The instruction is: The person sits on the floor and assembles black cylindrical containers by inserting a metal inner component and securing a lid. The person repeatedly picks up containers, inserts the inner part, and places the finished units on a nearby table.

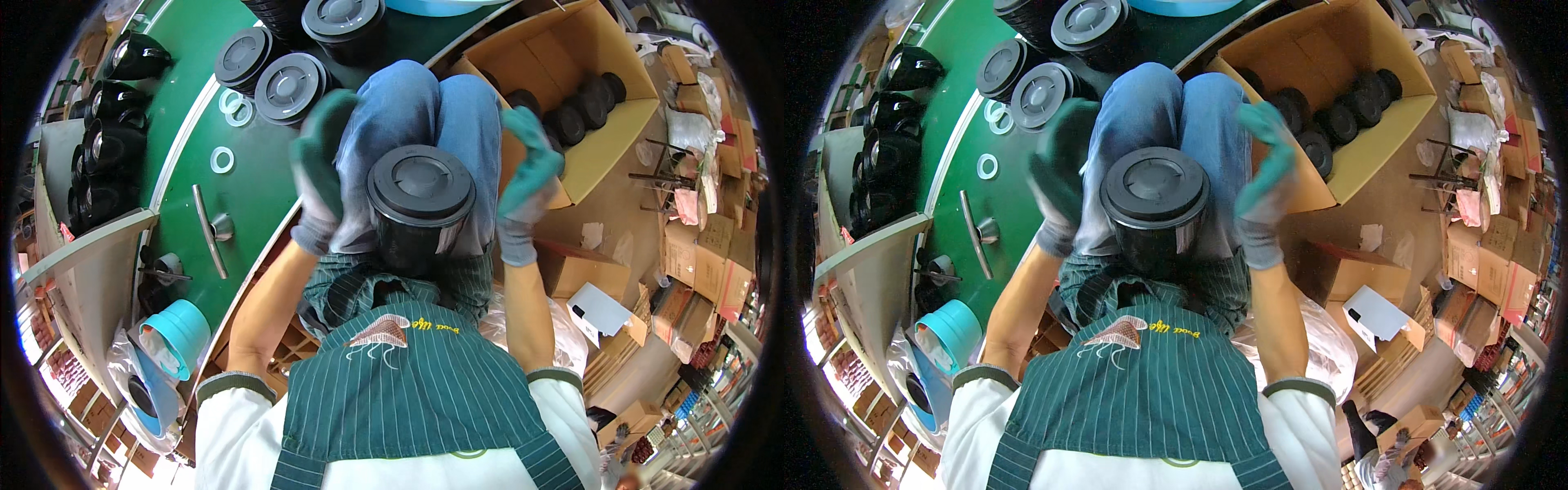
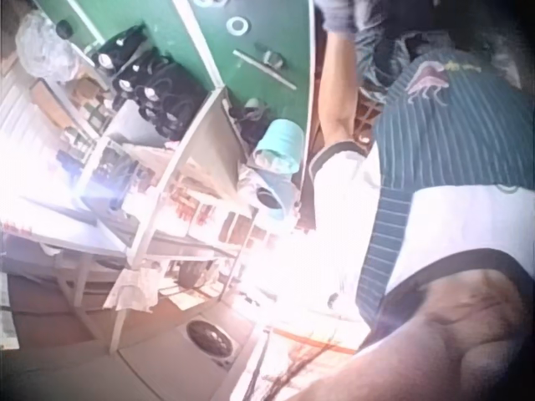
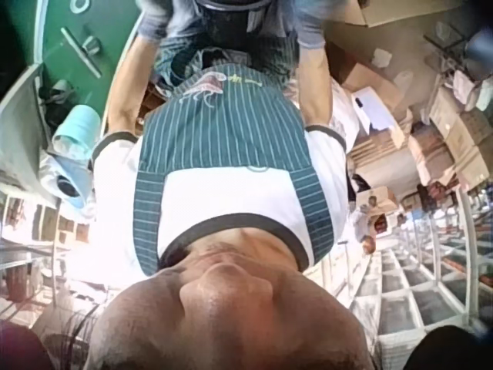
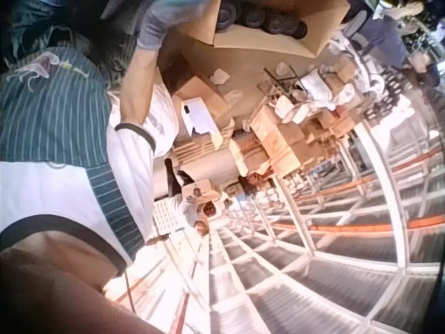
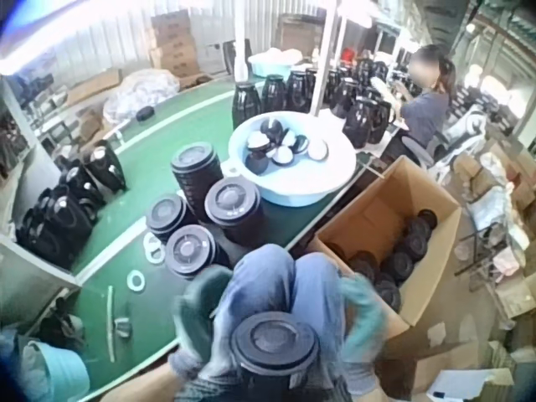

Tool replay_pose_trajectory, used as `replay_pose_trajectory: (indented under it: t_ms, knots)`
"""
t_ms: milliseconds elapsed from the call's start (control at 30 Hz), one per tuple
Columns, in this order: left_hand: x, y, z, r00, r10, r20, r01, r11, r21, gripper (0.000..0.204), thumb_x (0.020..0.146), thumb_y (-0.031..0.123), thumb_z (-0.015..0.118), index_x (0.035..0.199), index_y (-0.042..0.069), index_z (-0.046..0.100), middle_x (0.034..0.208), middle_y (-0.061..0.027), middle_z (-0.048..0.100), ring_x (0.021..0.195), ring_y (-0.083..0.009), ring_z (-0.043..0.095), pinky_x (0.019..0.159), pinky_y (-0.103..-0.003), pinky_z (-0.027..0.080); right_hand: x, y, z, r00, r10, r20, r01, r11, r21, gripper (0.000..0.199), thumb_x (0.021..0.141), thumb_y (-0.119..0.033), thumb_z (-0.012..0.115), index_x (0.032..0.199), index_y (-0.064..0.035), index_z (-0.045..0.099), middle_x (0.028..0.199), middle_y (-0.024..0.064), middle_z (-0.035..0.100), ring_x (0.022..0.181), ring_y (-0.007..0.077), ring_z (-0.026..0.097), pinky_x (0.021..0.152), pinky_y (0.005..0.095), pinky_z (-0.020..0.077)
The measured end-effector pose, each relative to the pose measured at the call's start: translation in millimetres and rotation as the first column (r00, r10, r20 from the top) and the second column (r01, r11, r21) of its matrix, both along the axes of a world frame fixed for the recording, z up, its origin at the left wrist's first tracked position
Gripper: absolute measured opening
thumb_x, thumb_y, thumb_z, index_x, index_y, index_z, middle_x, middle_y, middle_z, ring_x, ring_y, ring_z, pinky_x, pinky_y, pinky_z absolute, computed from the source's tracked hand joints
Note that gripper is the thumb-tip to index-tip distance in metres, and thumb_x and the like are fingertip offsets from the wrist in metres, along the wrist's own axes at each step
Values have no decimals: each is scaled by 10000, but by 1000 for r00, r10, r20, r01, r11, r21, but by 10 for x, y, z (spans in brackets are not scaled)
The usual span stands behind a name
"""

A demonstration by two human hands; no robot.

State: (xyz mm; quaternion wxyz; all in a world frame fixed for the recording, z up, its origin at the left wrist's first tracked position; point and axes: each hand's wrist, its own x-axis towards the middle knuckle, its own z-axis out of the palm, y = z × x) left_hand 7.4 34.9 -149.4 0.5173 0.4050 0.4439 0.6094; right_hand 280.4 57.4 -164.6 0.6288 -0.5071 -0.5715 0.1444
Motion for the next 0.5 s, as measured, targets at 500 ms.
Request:
replay_pose_trajectory:
  t_ms: [500]
  knots:
    - [141, 259, -115, 974, -46, -222, 95, 972, 214, 790, 988, 575, 430, 1534, 5, 412, 1528, -185, 475, 1444, -294, 427, 1235, -451, 273, -287, -180, 195, 793, 428, -433, -574, 763, -298, 738, 1105, -572, 268, 1148, 11, 719, 1236, 173, 715, 1226, 261, 639, 1109, 396, 415]
